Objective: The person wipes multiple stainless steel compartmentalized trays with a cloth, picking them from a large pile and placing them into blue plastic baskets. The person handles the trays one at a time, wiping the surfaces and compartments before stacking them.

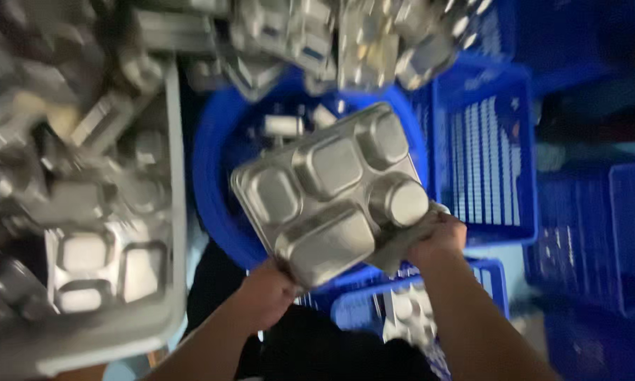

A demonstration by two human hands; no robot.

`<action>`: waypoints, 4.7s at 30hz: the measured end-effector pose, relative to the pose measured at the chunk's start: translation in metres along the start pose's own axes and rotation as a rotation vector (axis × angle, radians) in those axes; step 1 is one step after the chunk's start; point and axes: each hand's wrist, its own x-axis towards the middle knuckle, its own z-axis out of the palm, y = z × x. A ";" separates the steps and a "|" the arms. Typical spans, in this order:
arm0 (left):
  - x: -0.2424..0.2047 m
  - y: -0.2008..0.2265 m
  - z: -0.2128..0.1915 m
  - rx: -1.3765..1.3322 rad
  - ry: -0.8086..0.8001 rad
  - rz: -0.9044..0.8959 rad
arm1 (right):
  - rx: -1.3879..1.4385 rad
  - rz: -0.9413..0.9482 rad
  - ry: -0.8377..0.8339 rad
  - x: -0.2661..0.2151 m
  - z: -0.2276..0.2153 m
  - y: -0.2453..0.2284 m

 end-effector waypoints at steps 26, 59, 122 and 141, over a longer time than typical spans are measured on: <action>0.020 0.185 -0.170 -1.358 0.040 -0.036 | -0.044 -0.455 -0.983 -0.097 0.119 0.019; -0.018 0.217 -0.154 -0.867 0.176 0.471 | -0.324 -0.317 -0.735 -0.177 0.046 0.071; -0.065 0.244 -0.094 -1.495 -0.127 0.386 | -0.109 -0.300 -0.756 -0.085 -0.063 -0.080; -0.095 0.306 -0.136 -1.404 0.143 0.591 | -0.415 -0.107 -0.988 -0.082 -0.047 -0.083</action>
